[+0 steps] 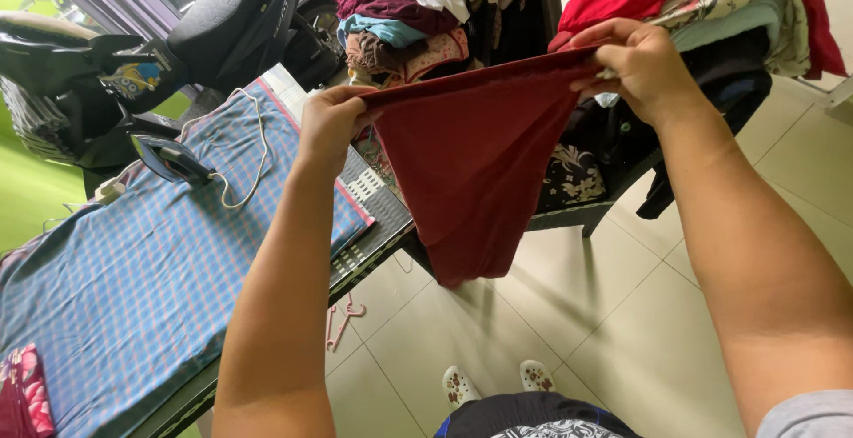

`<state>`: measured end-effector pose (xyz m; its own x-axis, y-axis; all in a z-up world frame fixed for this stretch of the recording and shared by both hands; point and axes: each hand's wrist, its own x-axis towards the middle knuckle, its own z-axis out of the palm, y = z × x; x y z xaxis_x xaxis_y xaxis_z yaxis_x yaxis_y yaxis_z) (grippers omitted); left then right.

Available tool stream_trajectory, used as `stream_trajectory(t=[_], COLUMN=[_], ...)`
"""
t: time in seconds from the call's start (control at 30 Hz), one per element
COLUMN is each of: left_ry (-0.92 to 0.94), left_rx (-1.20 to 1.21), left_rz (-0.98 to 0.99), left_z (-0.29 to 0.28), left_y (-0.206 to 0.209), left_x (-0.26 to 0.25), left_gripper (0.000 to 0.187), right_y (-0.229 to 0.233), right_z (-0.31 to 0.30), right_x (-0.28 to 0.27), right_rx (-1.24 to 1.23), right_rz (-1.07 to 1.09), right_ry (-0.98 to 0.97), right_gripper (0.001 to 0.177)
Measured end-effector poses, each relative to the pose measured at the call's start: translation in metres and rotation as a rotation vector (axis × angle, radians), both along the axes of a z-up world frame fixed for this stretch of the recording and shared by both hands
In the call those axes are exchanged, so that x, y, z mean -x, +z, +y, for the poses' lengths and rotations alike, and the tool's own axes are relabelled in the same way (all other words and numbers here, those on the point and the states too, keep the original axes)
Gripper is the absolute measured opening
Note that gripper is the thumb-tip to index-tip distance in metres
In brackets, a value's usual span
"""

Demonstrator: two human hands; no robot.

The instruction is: The person irons and folds a floral-patterned cloth and a pair of red shorts on a checkered ironing board. The person uses an electric iron to smooth the fabric, folds the items neatly, and places them on a nearby chair.

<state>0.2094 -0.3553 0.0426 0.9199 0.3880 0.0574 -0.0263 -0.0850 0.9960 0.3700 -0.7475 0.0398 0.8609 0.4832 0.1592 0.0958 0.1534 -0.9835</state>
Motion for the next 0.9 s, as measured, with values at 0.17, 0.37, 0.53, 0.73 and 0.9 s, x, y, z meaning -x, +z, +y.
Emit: stream_trajectory(t=[0.17,0.37,0.53,0.73,0.9], left_ry=[0.041,0.279,-0.264,-0.357,-0.333], left_rx=[-0.105,-0.693,-1.157,-0.619,-0.633], left_rz=[0.055,0.319,-0.18,-0.084,-0.265], left_z=[0.019,0.009,-0.074,-0.121,-0.11], left_y=[-0.009,-0.008,-0.023,-0.015,0.021], left_x=[0.001,0.011,-0.003,-0.025,-0.042], left_gripper=[0.025,0.037,0.076,0.022,0.014], right_y=[0.003,0.005,-0.033,-0.089,-0.155], right_z=[0.0,0.019,0.069,0.071,0.038], right_x=[0.007,0.039,0.056,0.05,0.056], right_rx=[0.264,0.382,0.357,-0.103,0.02], right_rz=[0.029,-0.11,-0.278,-0.068,0.068], right_ry=[0.181,0.219,0.182,0.339,0.36], right_gripper=[0.028,0.025,0.016,0.026,0.025])
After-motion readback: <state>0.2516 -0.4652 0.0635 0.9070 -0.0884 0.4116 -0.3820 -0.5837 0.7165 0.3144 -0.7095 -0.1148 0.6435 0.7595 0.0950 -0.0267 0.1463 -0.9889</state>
